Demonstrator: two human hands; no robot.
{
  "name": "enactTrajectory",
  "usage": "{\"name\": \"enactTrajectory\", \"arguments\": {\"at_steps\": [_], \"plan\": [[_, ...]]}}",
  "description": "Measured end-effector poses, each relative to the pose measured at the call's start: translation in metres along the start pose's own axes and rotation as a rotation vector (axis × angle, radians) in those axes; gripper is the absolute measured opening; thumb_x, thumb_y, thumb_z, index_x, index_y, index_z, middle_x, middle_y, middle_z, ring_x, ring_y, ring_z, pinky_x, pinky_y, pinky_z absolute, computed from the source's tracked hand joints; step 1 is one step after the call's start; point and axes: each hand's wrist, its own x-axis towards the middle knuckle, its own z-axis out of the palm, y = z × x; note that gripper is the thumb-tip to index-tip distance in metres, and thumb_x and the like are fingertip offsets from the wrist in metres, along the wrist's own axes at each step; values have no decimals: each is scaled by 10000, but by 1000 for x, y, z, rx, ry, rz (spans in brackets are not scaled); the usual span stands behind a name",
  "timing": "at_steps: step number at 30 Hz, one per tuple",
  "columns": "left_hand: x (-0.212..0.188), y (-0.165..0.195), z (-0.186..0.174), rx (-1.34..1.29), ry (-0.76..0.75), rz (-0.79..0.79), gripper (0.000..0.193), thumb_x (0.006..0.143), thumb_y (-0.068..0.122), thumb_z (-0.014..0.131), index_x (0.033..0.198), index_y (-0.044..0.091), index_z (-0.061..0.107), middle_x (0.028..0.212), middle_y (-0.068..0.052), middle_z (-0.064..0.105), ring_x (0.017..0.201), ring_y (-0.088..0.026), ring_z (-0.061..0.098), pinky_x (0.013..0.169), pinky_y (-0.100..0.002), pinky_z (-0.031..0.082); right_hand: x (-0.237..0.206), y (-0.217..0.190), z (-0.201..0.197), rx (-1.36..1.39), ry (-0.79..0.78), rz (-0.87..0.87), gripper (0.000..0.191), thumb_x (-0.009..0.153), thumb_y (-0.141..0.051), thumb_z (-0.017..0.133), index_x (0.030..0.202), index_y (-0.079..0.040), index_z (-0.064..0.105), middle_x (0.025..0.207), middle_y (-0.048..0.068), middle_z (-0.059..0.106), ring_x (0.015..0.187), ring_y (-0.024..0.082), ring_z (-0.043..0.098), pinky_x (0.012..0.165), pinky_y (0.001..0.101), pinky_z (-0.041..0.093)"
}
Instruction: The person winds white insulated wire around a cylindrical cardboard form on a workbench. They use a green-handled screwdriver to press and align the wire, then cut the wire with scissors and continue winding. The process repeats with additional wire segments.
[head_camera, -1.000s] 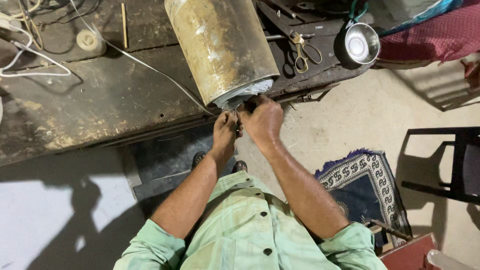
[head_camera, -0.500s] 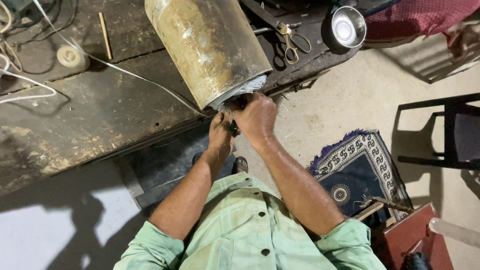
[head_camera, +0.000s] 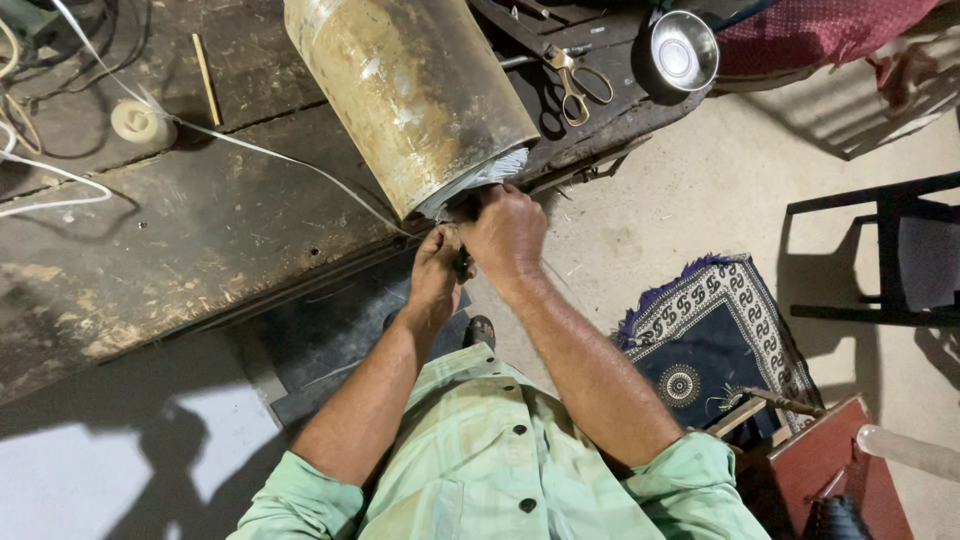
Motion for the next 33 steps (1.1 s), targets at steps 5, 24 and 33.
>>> {"name": "enactTrajectory", "arguments": {"at_steps": [5, 24, 33], "plan": [[-1, 5, -3, 50, -21, 75, 227, 1069, 324, 569, 928, 146, 561, 818, 16, 580, 698, -99, 542, 601, -277, 466, 0, -9, 0, 88, 218, -86, 286, 685, -229, 885, 805, -7, 751, 699, 146, 710, 648, 327, 717, 591, 442, 557], [-11, 22, -8, 90, -39, 64, 212, 1062, 298, 536, 977, 114, 598, 865, -5, 592, 706, -98, 513, 567, -256, 450, -4, -17, 9, 267, 297, -82, 213, 742, -193, 816, 783, 5, 750, 741, 218, 705, 692, 402, 709, 631, 483, 560], [-14, 18, 0, 277, 21, 209, 235, 1038, 107, 579, 1208, -41, 644, 1011, -60, 691, 853, -152, 656, 762, -330, 595, 4, -14, 6, 257, 186, -79, 233, 698, -177, 830, 801, 19, 755, 694, 168, 731, 585, 276, 704, 551, 398, 560]]}}
